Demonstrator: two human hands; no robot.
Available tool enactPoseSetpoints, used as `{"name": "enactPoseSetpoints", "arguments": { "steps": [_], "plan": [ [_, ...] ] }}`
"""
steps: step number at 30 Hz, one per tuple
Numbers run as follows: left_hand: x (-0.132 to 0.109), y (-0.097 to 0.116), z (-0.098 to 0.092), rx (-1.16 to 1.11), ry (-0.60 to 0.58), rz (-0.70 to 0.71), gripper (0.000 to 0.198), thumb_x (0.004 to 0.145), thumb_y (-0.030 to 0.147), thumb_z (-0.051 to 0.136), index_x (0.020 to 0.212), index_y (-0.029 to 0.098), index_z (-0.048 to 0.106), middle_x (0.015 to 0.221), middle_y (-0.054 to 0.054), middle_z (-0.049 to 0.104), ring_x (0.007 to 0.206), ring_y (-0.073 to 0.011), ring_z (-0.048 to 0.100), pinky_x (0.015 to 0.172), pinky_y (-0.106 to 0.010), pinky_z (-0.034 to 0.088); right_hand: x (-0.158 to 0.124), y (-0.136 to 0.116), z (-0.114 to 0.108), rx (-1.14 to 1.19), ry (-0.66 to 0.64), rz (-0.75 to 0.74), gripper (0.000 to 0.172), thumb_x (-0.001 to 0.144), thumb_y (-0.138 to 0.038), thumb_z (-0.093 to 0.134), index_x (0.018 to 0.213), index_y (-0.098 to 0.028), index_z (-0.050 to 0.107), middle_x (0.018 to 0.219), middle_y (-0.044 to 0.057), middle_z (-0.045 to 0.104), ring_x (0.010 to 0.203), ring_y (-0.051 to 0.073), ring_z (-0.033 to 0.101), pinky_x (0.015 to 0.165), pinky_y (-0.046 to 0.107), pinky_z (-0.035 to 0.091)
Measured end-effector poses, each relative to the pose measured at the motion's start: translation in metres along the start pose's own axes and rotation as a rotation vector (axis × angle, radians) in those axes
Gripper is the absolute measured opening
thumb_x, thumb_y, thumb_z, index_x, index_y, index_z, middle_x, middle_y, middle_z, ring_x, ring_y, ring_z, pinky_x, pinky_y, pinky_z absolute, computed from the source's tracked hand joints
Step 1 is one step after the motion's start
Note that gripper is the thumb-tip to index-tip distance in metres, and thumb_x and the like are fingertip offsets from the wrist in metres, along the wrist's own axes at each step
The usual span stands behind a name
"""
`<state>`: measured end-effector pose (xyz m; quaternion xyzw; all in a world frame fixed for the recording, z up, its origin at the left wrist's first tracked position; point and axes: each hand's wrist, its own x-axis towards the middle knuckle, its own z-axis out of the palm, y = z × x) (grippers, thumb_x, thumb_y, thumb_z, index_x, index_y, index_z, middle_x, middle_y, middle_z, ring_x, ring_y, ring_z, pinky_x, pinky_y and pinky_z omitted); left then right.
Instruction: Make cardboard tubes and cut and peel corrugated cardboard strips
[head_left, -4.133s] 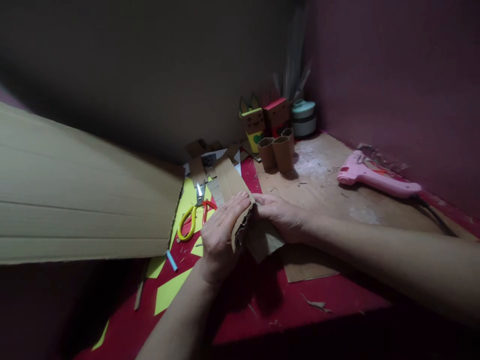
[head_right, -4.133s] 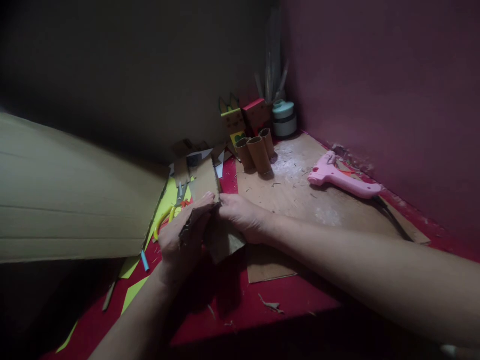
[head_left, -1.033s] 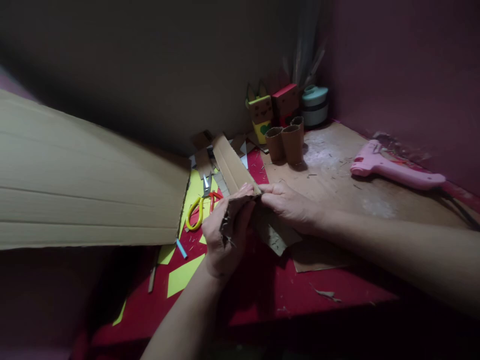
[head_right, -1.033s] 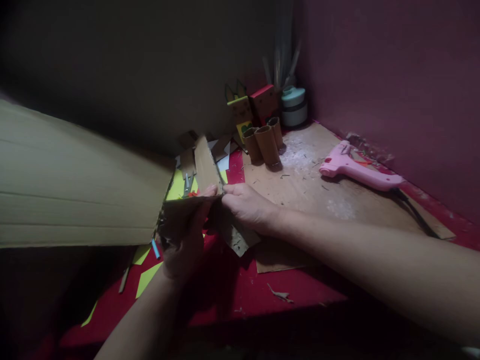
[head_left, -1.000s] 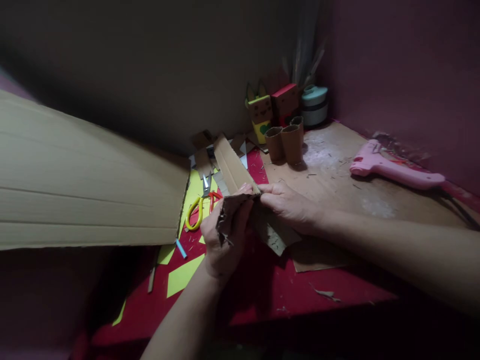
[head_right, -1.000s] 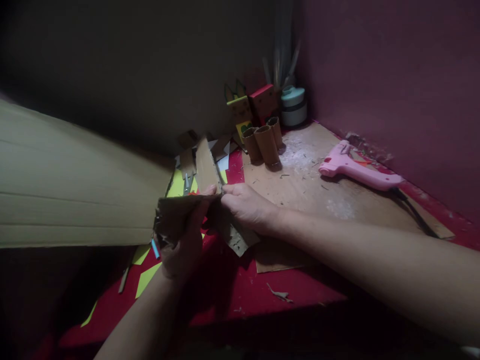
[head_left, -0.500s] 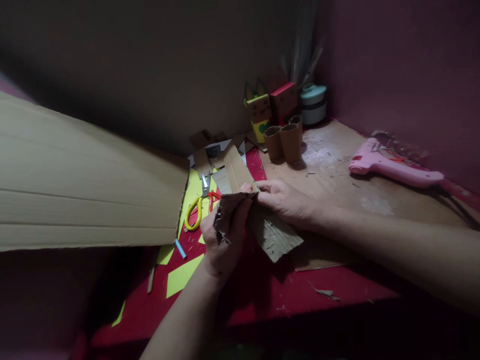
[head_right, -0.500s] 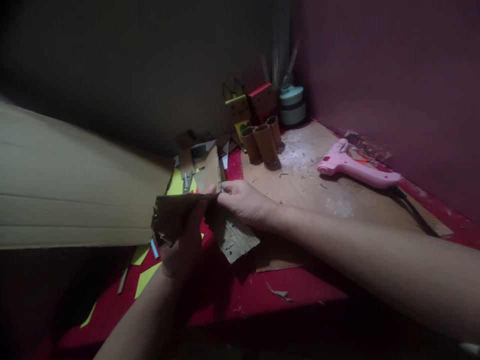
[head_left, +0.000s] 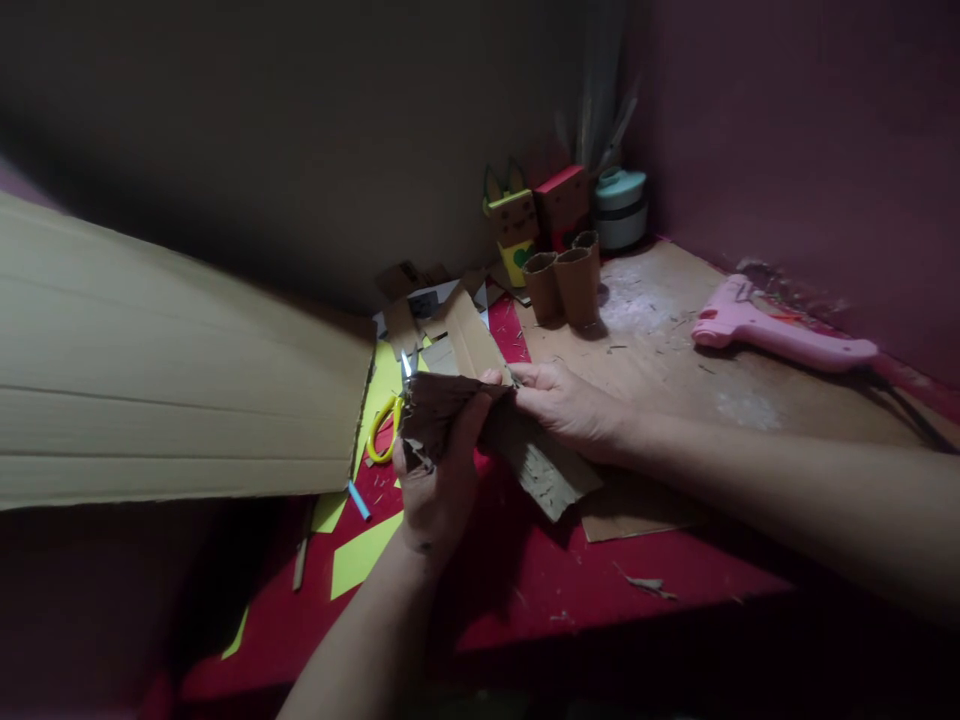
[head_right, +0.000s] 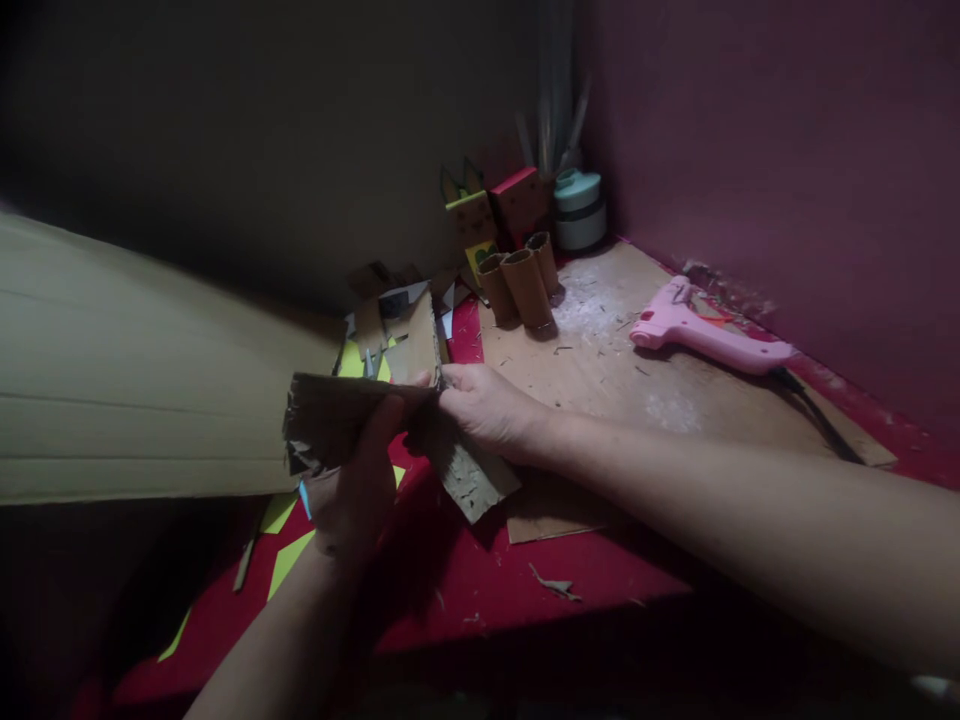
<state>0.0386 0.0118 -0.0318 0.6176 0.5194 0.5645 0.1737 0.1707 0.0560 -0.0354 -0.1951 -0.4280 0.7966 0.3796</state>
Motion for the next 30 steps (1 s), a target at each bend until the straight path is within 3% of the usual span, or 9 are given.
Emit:
{"name": "enactPoseSetpoints", "arguments": {
  "steps": [3, 8, 12, 16, 18, 22, 26, 28, 30],
  "plan": [
    [-0.003, -0.002, -0.001, 0.082, -0.025, 0.086, 0.017, 0.084, 0.025, 0.06, 0.096, 0.03, 0.071, 0.097, 0.004, 0.073, 0.096, -0.0185, 0.067, 0.095, -0.036, 0.052, 0.002, 0.001, -0.001, 0.071, -0.006, 0.01, 0.012, 0.072, -0.011, 0.063, 0.083, -0.015, 0.061, 0.058, 0.0, 0.062, 0.052, 0.013, 0.059, 0.053, 0.025, 0.048],
    [-0.003, -0.006, -0.006, 0.226, -0.202, 0.363, 0.028, 0.086, 0.017, 0.056, 0.11, 0.028, 0.065, 0.113, 0.001, 0.068, 0.108, -0.0192, 0.062, 0.101, -0.038, 0.048, 0.007, 0.001, -0.007, 0.195, -0.031, 0.019, 0.016, 0.06, -0.005, 0.067, 0.072, -0.013, 0.058, 0.061, 0.001, 0.063, 0.056, 0.012, 0.058, 0.056, 0.023, 0.048],
    [0.009, -0.007, -0.008, 0.318, -0.332, 0.589, 0.041, 0.081, 0.015, 0.062, 0.121, 0.024, 0.056, 0.124, -0.004, 0.062, 0.115, -0.0213, 0.057, 0.101, -0.04, 0.047, 0.008, -0.001, -0.01, 0.163, -0.045, -0.027, 0.019, 0.059, -0.001, 0.064, 0.071, -0.014, 0.057, 0.059, -0.001, 0.061, 0.051, 0.011, 0.054, 0.055, 0.023, 0.047],
    [0.012, -0.012, -0.008, 0.383, -0.306, 0.654, 0.035, 0.085, 0.015, 0.056, 0.119, 0.023, 0.058, 0.123, -0.006, 0.062, 0.116, -0.0219, 0.056, 0.1, -0.04, 0.046, 0.007, -0.003, -0.006, 0.162, -0.049, -0.015, 0.02, 0.059, -0.002, 0.065, 0.067, -0.015, 0.053, 0.054, -0.004, 0.057, 0.048, 0.009, 0.052, 0.051, 0.021, 0.045],
    [0.007, -0.012, -0.007, 0.401, -0.246, 0.616, 0.03, 0.086, 0.015, 0.055, 0.114, 0.022, 0.062, 0.116, -0.006, 0.066, 0.11, -0.0212, 0.06, 0.097, -0.038, 0.048, 0.007, -0.002, -0.004, 0.155, -0.063, 0.003, 0.02, 0.059, -0.003, 0.066, 0.067, -0.016, 0.053, 0.052, -0.003, 0.056, 0.046, 0.01, 0.052, 0.049, 0.022, 0.045],
    [-0.004, -0.009, -0.004, 0.382, -0.083, 0.363, 0.019, 0.088, 0.022, 0.054, 0.099, 0.025, 0.069, 0.098, -0.001, 0.072, 0.086, -0.0163, 0.067, 0.082, -0.031, 0.053, 0.006, 0.0, -0.003, 0.104, -0.082, 0.037, 0.016, 0.062, -0.007, 0.065, 0.073, -0.014, 0.056, 0.054, 0.0, 0.061, 0.044, 0.011, 0.054, 0.046, 0.022, 0.046],
    [-0.007, -0.005, -0.001, 0.345, -0.01, 0.212, 0.017, 0.087, 0.029, 0.056, 0.093, 0.026, 0.072, 0.078, 0.003, 0.072, 0.057, -0.0107, 0.063, 0.066, -0.025, 0.054, 0.006, 0.001, -0.006, 0.085, -0.138, 0.033, 0.021, 0.061, -0.008, 0.065, 0.08, -0.012, 0.059, 0.052, 0.001, 0.063, 0.045, 0.012, 0.057, 0.045, 0.021, 0.047],
    [-0.006, -0.002, -0.001, 0.344, 0.013, 0.197, 0.018, 0.087, 0.029, 0.055, 0.091, 0.026, 0.072, 0.075, 0.003, 0.072, 0.058, -0.011, 0.063, 0.066, -0.025, 0.054, 0.006, 0.001, -0.007, 0.082, -0.158, 0.044, 0.024, 0.061, -0.008, 0.065, 0.084, -0.011, 0.06, 0.052, 0.001, 0.064, 0.044, 0.012, 0.057, 0.043, 0.02, 0.046],
    [-0.005, 0.0, -0.001, 0.346, 0.015, 0.214, 0.018, 0.087, 0.027, 0.055, 0.087, 0.024, 0.073, 0.08, 0.002, 0.073, 0.071, -0.0137, 0.066, 0.075, -0.028, 0.053, 0.006, 0.001, -0.008, 0.076, -0.172, 0.054, 0.026, 0.061, -0.009, 0.065, 0.086, -0.012, 0.061, 0.052, 0.001, 0.064, 0.044, 0.012, 0.057, 0.042, 0.02, 0.046]
  ]
}}
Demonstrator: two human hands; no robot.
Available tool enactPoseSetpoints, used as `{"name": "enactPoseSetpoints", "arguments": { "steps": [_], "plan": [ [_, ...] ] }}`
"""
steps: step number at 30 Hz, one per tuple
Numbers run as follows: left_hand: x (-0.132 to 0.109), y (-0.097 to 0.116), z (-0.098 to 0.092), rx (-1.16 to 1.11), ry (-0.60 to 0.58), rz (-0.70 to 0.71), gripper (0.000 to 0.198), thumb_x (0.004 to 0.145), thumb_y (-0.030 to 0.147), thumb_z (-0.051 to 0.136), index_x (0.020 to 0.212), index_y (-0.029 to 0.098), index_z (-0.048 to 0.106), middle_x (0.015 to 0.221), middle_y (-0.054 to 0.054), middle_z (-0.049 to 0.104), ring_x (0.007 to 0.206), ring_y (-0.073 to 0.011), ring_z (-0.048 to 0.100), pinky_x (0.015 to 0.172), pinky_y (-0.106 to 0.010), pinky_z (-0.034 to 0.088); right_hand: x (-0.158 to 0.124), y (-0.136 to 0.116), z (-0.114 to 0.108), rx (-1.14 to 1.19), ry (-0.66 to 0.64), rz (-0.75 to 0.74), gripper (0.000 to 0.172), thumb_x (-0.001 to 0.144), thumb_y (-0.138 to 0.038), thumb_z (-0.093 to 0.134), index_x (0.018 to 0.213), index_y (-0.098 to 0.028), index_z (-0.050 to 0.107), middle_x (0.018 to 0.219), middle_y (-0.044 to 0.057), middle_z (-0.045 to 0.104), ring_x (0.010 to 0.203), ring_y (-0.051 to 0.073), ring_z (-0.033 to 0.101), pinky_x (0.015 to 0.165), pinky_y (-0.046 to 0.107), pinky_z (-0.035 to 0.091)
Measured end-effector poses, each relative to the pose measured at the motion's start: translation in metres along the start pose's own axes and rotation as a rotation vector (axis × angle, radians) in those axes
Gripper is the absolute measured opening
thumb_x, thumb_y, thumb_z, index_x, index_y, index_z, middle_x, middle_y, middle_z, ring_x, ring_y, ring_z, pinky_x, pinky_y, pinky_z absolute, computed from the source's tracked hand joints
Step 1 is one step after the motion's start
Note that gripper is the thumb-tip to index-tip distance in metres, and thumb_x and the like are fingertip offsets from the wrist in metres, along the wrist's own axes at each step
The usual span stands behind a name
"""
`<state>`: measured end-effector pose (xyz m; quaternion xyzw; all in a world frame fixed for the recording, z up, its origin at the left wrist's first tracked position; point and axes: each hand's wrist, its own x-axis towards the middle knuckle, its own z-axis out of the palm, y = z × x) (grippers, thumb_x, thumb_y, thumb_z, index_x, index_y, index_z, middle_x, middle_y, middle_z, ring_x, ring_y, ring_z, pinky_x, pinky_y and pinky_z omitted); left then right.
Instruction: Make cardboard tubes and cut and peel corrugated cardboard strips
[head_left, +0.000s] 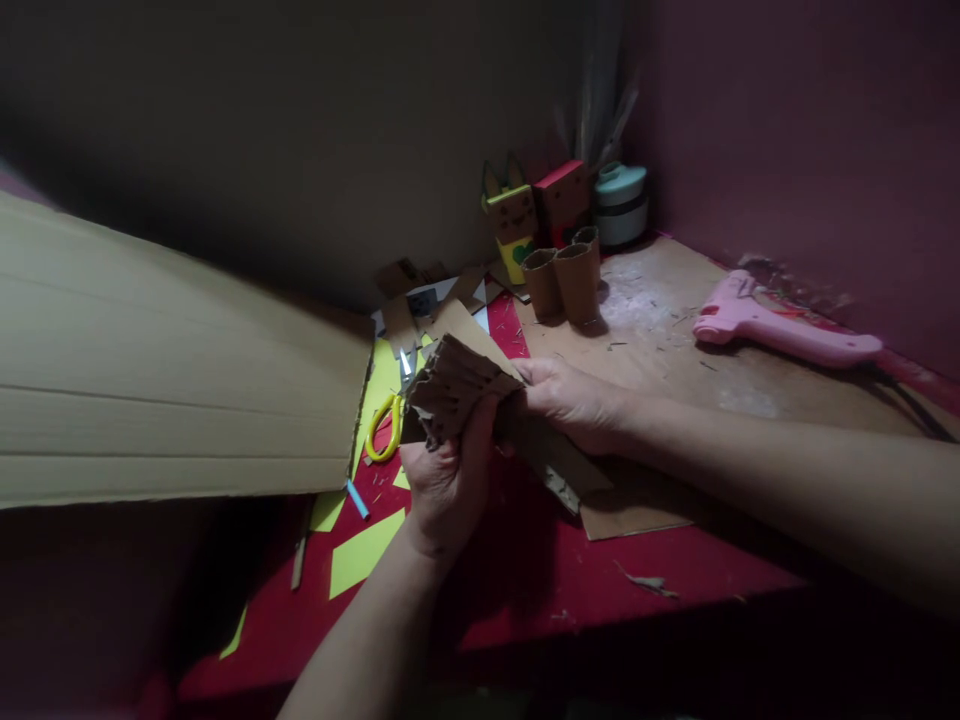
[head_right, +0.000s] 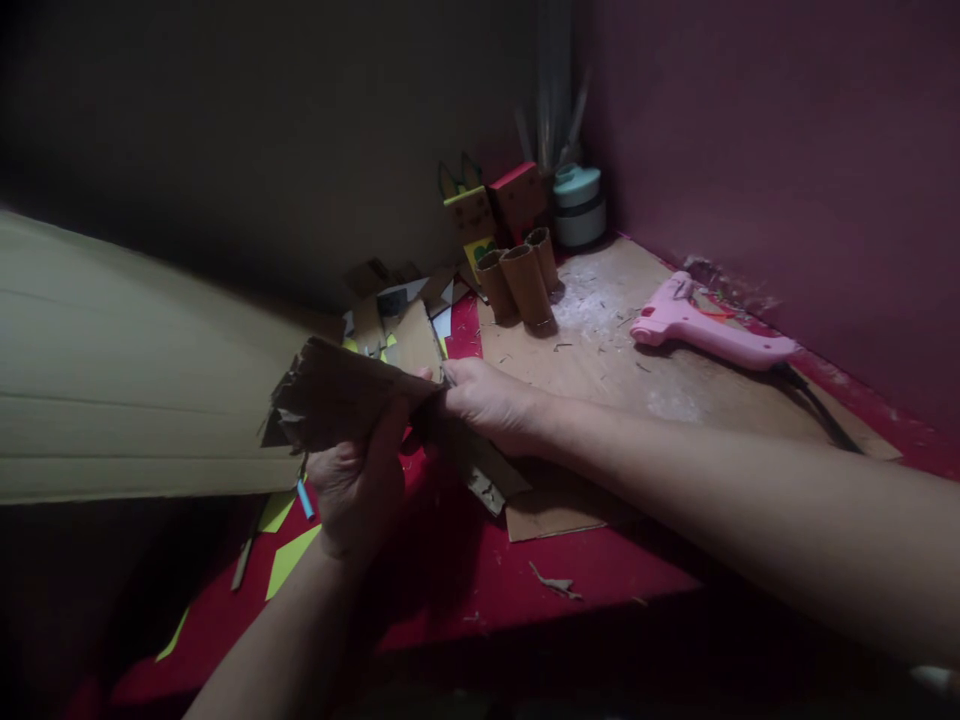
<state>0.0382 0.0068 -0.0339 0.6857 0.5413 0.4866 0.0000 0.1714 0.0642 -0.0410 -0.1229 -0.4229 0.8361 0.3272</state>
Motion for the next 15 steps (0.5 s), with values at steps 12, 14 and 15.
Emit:
{"name": "enactPoseSetpoints", "arguments": {
  "steps": [12, 14, 15],
  "plan": [
    [0.011, 0.006, -0.007, -0.025, 0.181, -0.1, 0.024, 0.082, 0.025, 0.058, 0.061, 0.021, 0.068, 0.06, 0.005, 0.069, 0.056, -0.0109, 0.061, 0.055, -0.02, 0.049, -0.005, -0.003, 0.007, -0.07, -0.007, 0.043, 0.032, 0.062, -0.004, 0.051, 0.092, -0.01, 0.062, 0.056, 0.003, 0.065, 0.047, 0.013, 0.058, 0.044, 0.021, 0.046],
    [0.012, 0.007, -0.008, -0.009, 0.199, -0.106, 0.027, 0.081, 0.026, 0.059, 0.056, 0.02, 0.066, 0.053, 0.005, 0.066, 0.051, -0.0103, 0.059, 0.05, -0.019, 0.047, -0.005, -0.004, 0.008, -0.052, 0.002, 0.046, 0.033, 0.062, -0.005, 0.052, 0.093, -0.011, 0.061, 0.057, 0.003, 0.065, 0.047, 0.013, 0.058, 0.045, 0.022, 0.047],
    [0.011, 0.007, -0.008, 0.0, 0.195, -0.087, 0.027, 0.082, 0.026, 0.059, 0.056, 0.02, 0.066, 0.054, 0.005, 0.067, 0.051, -0.0105, 0.059, 0.05, -0.02, 0.047, -0.005, -0.003, 0.009, -0.041, 0.003, 0.049, 0.032, 0.062, -0.006, 0.054, 0.093, -0.011, 0.061, 0.057, 0.003, 0.065, 0.047, 0.013, 0.059, 0.045, 0.022, 0.047]
  ]
}}
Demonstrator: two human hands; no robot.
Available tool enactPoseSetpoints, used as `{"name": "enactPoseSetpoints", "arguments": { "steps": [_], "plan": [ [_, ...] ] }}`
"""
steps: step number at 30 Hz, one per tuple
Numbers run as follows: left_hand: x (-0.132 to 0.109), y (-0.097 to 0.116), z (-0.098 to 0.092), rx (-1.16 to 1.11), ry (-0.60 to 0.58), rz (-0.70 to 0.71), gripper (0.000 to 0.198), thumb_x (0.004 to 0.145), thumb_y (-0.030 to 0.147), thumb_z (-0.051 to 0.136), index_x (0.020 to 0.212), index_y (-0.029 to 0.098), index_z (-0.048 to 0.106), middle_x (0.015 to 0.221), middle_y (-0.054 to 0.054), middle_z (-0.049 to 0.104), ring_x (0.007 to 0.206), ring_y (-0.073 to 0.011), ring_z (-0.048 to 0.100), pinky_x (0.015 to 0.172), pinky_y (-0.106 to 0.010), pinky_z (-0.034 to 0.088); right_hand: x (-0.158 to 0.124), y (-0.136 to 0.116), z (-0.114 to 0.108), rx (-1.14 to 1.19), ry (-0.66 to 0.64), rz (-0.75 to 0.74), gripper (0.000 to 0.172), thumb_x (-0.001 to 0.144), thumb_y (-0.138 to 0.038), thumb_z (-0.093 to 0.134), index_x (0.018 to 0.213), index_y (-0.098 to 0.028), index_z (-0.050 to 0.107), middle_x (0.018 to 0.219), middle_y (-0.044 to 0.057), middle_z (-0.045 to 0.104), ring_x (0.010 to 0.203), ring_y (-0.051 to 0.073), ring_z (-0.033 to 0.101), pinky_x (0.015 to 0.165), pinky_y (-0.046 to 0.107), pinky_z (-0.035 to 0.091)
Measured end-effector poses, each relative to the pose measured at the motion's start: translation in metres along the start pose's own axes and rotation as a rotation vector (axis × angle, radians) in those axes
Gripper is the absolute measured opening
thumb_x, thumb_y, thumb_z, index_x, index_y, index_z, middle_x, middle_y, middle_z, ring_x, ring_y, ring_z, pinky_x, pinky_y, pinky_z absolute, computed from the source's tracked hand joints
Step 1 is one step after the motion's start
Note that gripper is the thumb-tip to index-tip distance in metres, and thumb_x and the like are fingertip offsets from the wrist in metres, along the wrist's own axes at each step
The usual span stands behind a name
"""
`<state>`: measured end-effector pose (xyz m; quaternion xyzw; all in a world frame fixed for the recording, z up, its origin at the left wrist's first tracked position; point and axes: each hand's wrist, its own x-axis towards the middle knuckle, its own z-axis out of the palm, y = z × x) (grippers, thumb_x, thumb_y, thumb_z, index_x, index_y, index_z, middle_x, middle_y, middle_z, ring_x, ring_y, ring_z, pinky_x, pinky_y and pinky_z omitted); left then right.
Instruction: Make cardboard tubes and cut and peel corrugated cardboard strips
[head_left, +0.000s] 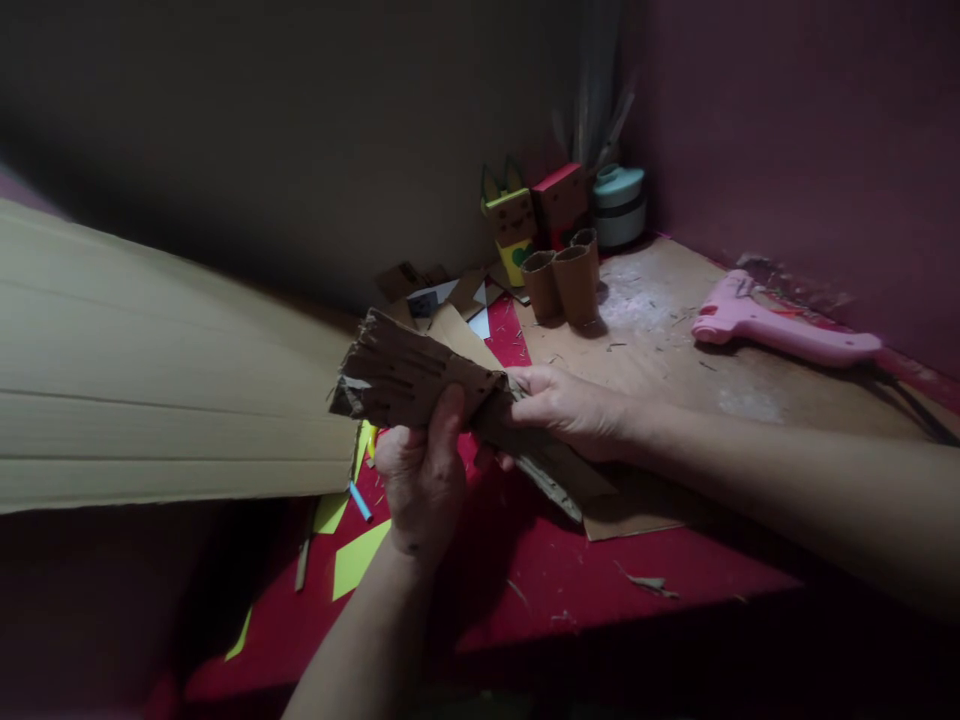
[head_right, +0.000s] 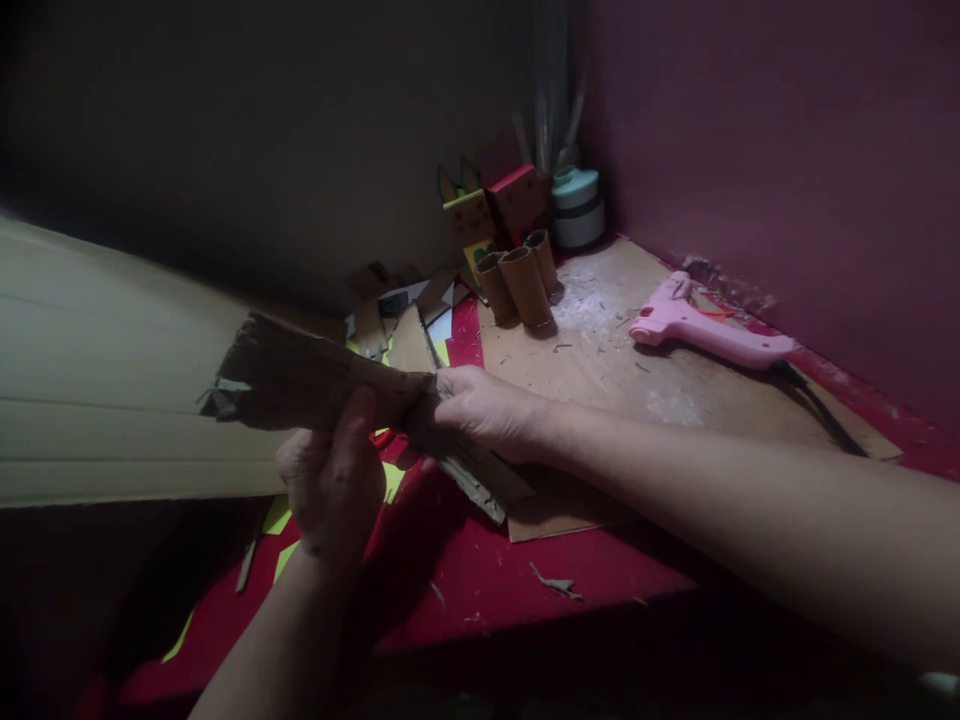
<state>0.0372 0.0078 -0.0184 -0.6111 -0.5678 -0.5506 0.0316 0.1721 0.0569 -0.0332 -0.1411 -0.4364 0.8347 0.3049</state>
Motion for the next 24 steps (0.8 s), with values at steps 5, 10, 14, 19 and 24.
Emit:
{"name": "enactPoseSetpoints", "arguments": {
  "steps": [5, 10, 14, 19, 24],
  "plan": [
    [-0.011, -0.013, 0.001, 0.116, 0.035, 0.278, 0.014, 0.083, 0.021, 0.06, 0.08, 0.025, 0.073, 0.076, 0.003, 0.073, 0.075, -0.0167, 0.068, 0.074, -0.029, 0.054, 0.002, 0.003, 0.003, -0.06, 0.126, -0.132, 0.021, 0.069, -0.016, 0.065, 0.089, -0.015, 0.06, 0.062, 0.001, 0.064, 0.054, 0.014, 0.058, 0.055, 0.027, 0.05],
    [-0.013, -0.02, 0.004, 0.087, -0.116, 0.484, 0.028, 0.084, 0.013, 0.057, 0.109, 0.025, 0.065, 0.104, -0.001, 0.071, 0.095, -0.0178, 0.066, 0.087, -0.032, 0.052, 0.0, 0.006, 0.003, -0.362, 0.346, -0.256, 0.013, 0.076, -0.027, 0.063, 0.073, -0.016, 0.057, 0.066, 0.001, 0.061, 0.068, 0.016, 0.056, 0.061, 0.028, 0.048],
    [-0.004, -0.024, 0.007, 0.004, -0.31, 0.461, 0.035, 0.085, 0.015, 0.057, 0.119, 0.022, 0.058, 0.115, -0.004, 0.066, 0.106, -0.0194, 0.062, 0.093, -0.034, 0.051, -0.002, 0.004, 0.001, -0.493, 0.383, -0.272, 0.017, 0.083, -0.025, 0.051, 0.069, -0.016, 0.056, 0.065, 0.002, 0.059, 0.07, 0.017, 0.054, 0.064, 0.029, 0.047],
    [0.0, -0.037, 0.011, 0.066, -0.415, 0.488, 0.027, 0.088, 0.019, 0.052, 0.114, 0.023, 0.06, 0.116, -0.004, 0.065, 0.111, -0.0188, 0.059, 0.098, -0.038, 0.046, 0.001, 0.006, -0.006, -0.662, 0.405, -0.346, 0.021, 0.082, -0.015, 0.041, 0.071, -0.016, 0.059, 0.07, 0.003, 0.06, 0.075, 0.017, 0.054, 0.074, 0.031, 0.046],
    [-0.005, -0.043, 0.009, 0.082, -0.338, 0.529, 0.034, 0.09, 0.02, 0.05, 0.123, 0.025, 0.055, 0.12, -0.004, 0.063, 0.11, -0.0183, 0.059, 0.098, -0.038, 0.047, 0.002, 0.009, -0.006, -0.726, 0.436, -0.363, 0.023, 0.082, -0.014, 0.04, 0.07, -0.015, 0.059, 0.069, 0.003, 0.059, 0.072, 0.017, 0.053, 0.074, 0.033, 0.045]
  ]
}}
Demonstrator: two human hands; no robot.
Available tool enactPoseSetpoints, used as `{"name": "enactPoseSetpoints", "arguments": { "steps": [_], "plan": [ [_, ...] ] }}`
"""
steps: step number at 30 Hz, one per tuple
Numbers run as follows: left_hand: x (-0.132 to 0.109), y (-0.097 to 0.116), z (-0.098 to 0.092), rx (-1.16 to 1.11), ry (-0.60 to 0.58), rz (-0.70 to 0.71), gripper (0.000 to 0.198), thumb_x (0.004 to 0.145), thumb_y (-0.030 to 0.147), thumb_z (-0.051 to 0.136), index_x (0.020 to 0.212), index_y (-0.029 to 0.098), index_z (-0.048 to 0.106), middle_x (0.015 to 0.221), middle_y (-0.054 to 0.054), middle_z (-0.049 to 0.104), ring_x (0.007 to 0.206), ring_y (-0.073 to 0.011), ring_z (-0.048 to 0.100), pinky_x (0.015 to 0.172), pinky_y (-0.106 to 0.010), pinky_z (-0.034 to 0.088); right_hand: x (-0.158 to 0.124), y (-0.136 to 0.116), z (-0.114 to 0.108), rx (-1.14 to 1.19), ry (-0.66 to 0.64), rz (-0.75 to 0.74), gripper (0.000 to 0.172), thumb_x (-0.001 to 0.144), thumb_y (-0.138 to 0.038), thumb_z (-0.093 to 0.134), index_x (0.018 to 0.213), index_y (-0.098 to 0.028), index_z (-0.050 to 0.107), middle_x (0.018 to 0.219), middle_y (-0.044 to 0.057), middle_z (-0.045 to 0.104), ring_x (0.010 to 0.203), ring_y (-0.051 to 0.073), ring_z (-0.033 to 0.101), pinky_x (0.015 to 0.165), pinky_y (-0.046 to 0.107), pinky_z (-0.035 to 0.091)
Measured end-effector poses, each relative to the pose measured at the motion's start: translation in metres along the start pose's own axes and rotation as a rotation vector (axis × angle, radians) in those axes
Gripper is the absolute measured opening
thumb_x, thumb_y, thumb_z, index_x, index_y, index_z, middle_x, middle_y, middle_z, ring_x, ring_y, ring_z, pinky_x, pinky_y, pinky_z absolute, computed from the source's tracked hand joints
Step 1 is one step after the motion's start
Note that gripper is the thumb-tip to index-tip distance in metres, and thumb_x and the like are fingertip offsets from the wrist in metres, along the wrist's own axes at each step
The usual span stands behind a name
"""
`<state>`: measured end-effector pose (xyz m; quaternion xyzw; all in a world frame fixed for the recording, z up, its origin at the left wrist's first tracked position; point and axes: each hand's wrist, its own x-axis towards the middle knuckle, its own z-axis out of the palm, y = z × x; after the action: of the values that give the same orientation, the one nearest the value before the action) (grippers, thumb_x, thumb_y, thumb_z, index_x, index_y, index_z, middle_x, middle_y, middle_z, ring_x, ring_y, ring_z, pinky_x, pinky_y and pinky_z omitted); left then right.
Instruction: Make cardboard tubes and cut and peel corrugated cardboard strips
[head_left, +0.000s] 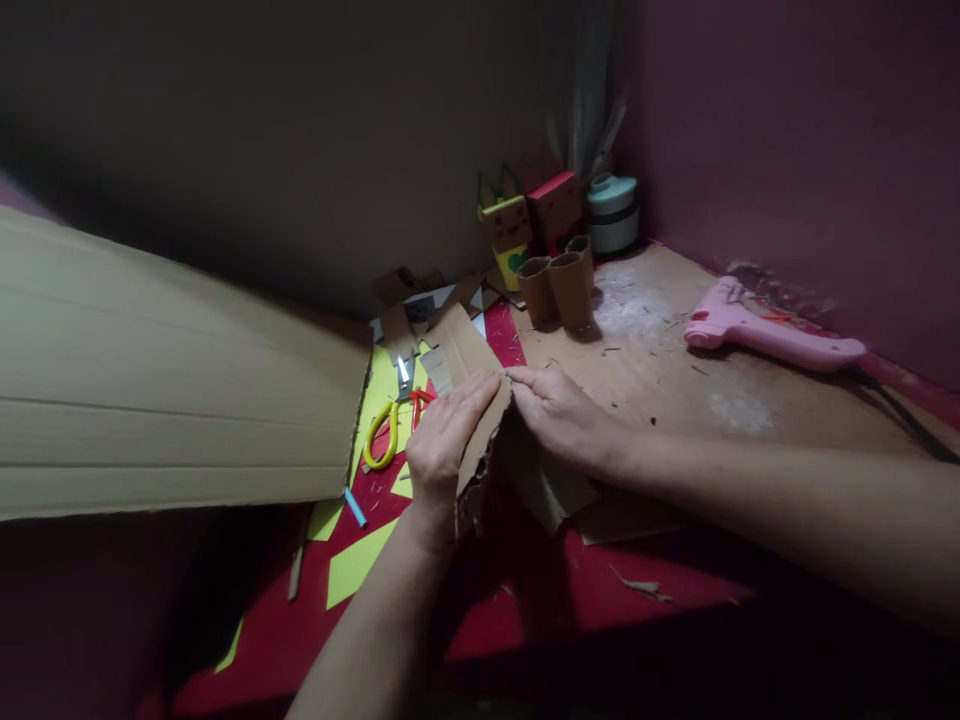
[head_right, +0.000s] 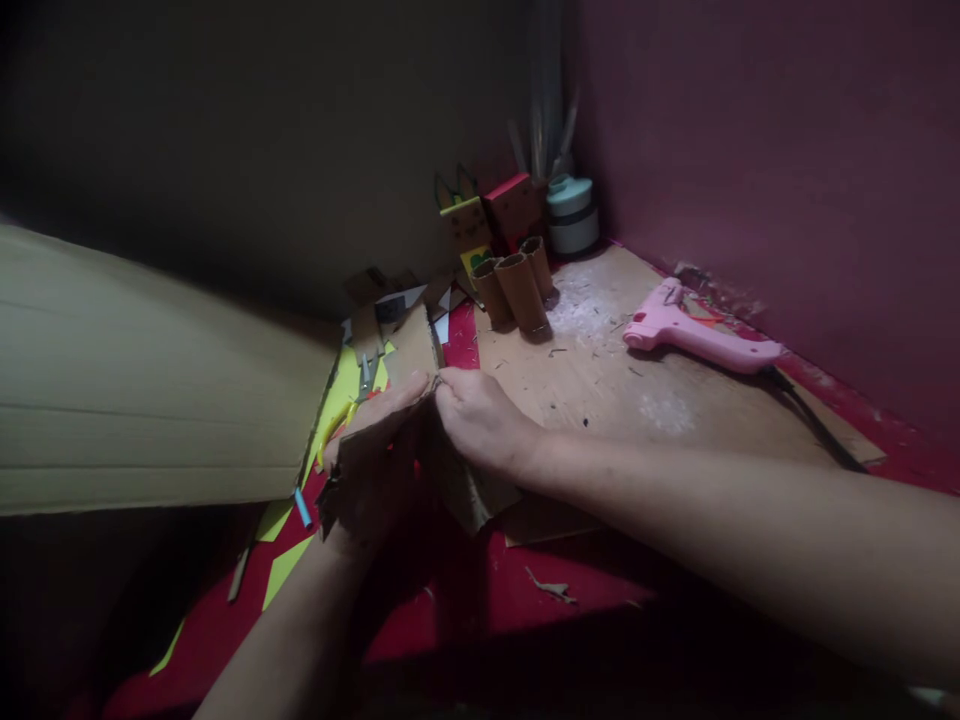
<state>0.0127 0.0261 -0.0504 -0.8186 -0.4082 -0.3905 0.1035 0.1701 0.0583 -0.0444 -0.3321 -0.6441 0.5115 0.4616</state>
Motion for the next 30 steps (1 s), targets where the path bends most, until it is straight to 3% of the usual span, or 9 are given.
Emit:
{"name": "enactPoseSetpoints", "arguments": {
  "steps": [6, 12, 15, 18, 21, 23, 27, 30],
  "plan": [
    [0.0, -0.001, -0.002, -0.059, -0.016, -0.062, 0.031, 0.09, 0.025, 0.048, 0.12, 0.025, 0.058, 0.117, -0.007, 0.065, 0.111, -0.0217, 0.059, 0.097, -0.043, 0.046, -0.001, -0.004, 0.002, 0.228, -0.032, 0.104, 0.022, 0.082, -0.019, 0.045, 0.066, -0.017, 0.059, 0.065, 0.002, 0.057, 0.072, 0.017, 0.053, 0.073, 0.032, 0.044],
    [0.002, 0.007, -0.003, -0.016, 0.024, -0.058, 0.029, 0.09, 0.024, 0.05, 0.116, 0.024, 0.062, 0.115, -0.007, 0.067, 0.107, -0.0216, 0.062, 0.094, -0.041, 0.049, 0.002, 0.001, -0.001, 0.525, -0.135, 0.224, 0.004, 0.075, -0.017, 0.058, 0.074, -0.016, 0.062, 0.066, 0.002, 0.061, 0.07, 0.017, 0.055, 0.069, 0.03, 0.045],
    [0.003, 0.014, -0.004, -0.019, 0.095, 0.009, 0.029, 0.088, 0.02, 0.052, 0.115, 0.022, 0.063, 0.113, -0.007, 0.068, 0.104, -0.0218, 0.063, 0.09, -0.039, 0.051, 0.003, -0.001, -0.005, 0.699, -0.234, 0.252, 0.014, 0.072, -0.014, 0.061, 0.085, -0.014, 0.063, 0.071, 0.003, 0.065, 0.068, 0.016, 0.057, 0.069, 0.03, 0.047],
    [0.006, 0.02, -0.007, -0.048, 0.087, 0.066, 0.031, 0.089, 0.016, 0.049, 0.115, 0.021, 0.063, 0.115, -0.007, 0.067, 0.104, -0.0221, 0.063, 0.088, -0.037, 0.053, 0.003, -0.006, -0.007, 0.882, -0.349, 0.28, 0.028, 0.07, -0.011, 0.062, 0.097, -0.014, 0.062, 0.077, 0.003, 0.068, 0.067, 0.016, 0.061, 0.068, 0.03, 0.048],
    [0.008, 0.024, -0.009, -0.011, 0.096, 0.092, 0.034, 0.087, 0.01, 0.049, 0.117, 0.019, 0.063, 0.117, -0.008, 0.066, 0.106, -0.0222, 0.062, 0.089, -0.037, 0.052, 0.003, -0.01, -0.005, 0.936, -0.36, 0.284, 0.034, 0.07, -0.009, 0.062, 0.103, -0.014, 0.061, 0.079, 0.004, 0.069, 0.067, 0.015, 0.062, 0.068, 0.029, 0.049],
    [0.006, 0.023, -0.008, 0.007, 0.088, 0.062, 0.034, 0.086, 0.011, 0.053, 0.117, 0.02, 0.062, 0.117, -0.007, 0.066, 0.108, -0.0221, 0.061, 0.091, -0.038, 0.052, 0.002, -0.011, -0.003, 0.932, -0.337, 0.272, 0.033, 0.071, -0.007, 0.061, 0.104, -0.014, 0.06, 0.079, 0.004, 0.069, 0.067, 0.015, 0.061, 0.069, 0.028, 0.049],
    [-0.001, 0.018, -0.004, -0.026, 0.036, -0.135, 0.029, 0.086, 0.02, 0.057, 0.113, 0.025, 0.063, 0.112, -0.003, 0.068, 0.105, -0.0211, 0.063, 0.095, -0.042, 0.05, 0.0, -0.011, 0.001, 0.896, -0.285, 0.292, 0.031, 0.072, -0.004, 0.055, 0.101, -0.014, 0.06, 0.073, 0.003, 0.066, 0.06, 0.013, 0.058, 0.061, 0.026, 0.048],
    [-0.002, 0.018, -0.003, -0.043, 0.138, -0.263, 0.023, 0.082, 0.021, 0.062, 0.103, 0.03, 0.068, 0.103, 0.002, 0.071, 0.098, -0.0207, 0.066, 0.097, -0.042, 0.049, -0.001, -0.009, 0.002, 0.858, -0.269, 0.355, 0.035, 0.069, -0.003, 0.053, 0.102, -0.015, 0.059, 0.066, 0.002, 0.064, 0.052, 0.013, 0.055, 0.053, 0.026, 0.047]
  ]
}}
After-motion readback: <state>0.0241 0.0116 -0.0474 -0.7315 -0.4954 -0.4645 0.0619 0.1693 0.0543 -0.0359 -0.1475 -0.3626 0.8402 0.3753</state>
